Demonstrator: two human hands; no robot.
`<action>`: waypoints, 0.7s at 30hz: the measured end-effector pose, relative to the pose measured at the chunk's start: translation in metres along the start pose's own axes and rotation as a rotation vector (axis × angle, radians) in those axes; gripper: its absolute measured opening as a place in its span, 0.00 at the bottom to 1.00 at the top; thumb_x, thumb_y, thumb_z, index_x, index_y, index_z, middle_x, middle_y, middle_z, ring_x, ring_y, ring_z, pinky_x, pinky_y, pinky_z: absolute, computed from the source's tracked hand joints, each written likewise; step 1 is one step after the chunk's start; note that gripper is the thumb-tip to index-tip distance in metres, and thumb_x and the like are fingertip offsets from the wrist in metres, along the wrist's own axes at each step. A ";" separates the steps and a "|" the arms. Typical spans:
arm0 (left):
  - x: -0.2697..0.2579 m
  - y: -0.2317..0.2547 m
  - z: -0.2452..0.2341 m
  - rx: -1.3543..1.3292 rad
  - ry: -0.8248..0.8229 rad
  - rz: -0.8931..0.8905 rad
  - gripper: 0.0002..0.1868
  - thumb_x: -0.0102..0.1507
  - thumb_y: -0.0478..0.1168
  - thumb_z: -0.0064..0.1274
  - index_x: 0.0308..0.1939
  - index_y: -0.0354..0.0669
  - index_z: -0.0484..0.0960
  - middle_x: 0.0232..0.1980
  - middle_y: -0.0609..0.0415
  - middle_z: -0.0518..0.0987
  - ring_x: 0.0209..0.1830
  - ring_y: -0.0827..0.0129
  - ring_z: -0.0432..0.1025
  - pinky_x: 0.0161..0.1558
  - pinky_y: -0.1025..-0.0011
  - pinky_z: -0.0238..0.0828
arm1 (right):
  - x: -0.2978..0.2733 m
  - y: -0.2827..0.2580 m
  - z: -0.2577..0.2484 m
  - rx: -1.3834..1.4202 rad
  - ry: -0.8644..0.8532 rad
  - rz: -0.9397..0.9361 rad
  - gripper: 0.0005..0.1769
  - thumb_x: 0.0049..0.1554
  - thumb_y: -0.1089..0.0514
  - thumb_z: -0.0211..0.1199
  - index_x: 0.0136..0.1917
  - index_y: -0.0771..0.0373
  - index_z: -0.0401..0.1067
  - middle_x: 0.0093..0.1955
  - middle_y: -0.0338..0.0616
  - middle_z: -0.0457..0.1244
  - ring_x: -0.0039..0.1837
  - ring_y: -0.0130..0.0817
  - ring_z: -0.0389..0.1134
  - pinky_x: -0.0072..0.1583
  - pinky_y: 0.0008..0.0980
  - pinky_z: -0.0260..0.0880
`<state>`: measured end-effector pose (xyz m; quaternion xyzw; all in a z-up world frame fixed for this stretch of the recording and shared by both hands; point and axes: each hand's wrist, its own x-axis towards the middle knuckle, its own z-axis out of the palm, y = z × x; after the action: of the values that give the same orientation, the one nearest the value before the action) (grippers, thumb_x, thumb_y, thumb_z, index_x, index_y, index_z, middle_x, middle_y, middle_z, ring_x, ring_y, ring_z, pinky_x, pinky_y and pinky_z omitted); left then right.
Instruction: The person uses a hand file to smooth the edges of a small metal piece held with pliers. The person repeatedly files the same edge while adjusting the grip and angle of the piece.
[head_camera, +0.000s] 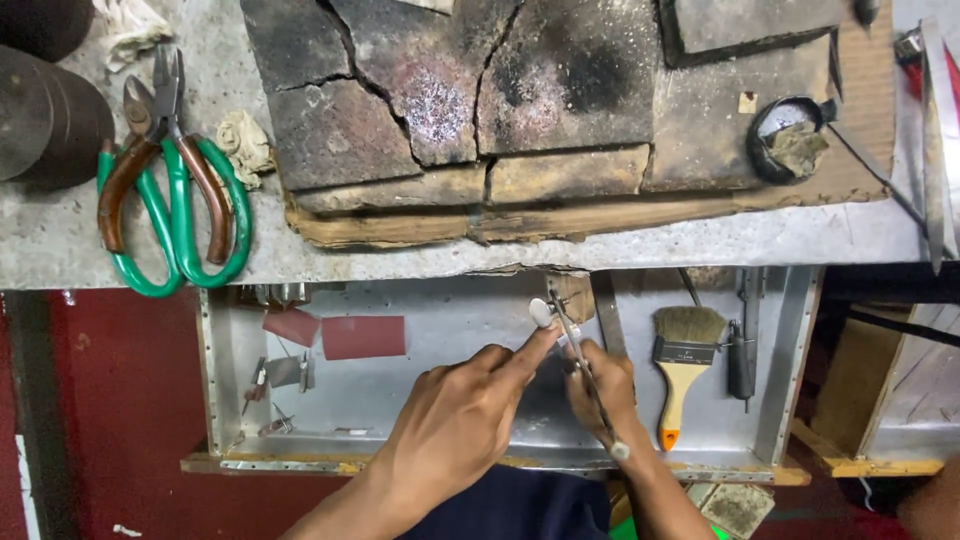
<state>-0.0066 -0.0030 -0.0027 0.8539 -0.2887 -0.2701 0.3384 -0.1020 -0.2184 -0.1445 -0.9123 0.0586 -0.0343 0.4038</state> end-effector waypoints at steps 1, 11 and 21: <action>0.000 0.002 -0.001 -0.010 -0.005 -0.015 0.33 0.69 0.36 0.43 0.79 0.56 0.61 0.39 0.51 0.76 0.22 0.44 0.72 0.21 0.45 0.68 | 0.008 0.002 0.002 0.058 -0.004 -0.070 0.05 0.58 0.61 0.51 0.46 0.62 0.67 0.24 0.36 0.52 0.25 0.28 0.51 0.30 0.34 0.52; 0.000 -0.001 -0.001 -0.023 0.035 0.018 0.32 0.70 0.37 0.46 0.79 0.54 0.61 0.37 0.51 0.76 0.21 0.48 0.72 0.21 0.49 0.70 | 0.005 -0.013 -0.005 0.103 0.010 -0.094 0.19 0.66 0.57 0.51 0.33 0.59 0.60 0.25 0.35 0.53 0.25 0.27 0.52 0.30 0.33 0.51; -0.004 0.009 -0.007 -0.117 0.054 -0.003 0.34 0.68 0.34 0.47 0.79 0.58 0.62 0.36 0.48 0.79 0.25 0.50 0.75 0.26 0.55 0.72 | 0.004 0.011 0.009 0.085 0.085 -0.216 0.10 0.57 0.66 0.51 0.34 0.57 0.62 0.23 0.33 0.53 0.23 0.27 0.52 0.28 0.32 0.52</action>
<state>-0.0071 -0.0026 0.0092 0.8402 -0.2616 -0.2638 0.3950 -0.0980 -0.2197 -0.1585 -0.8931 -0.0244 -0.1188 0.4333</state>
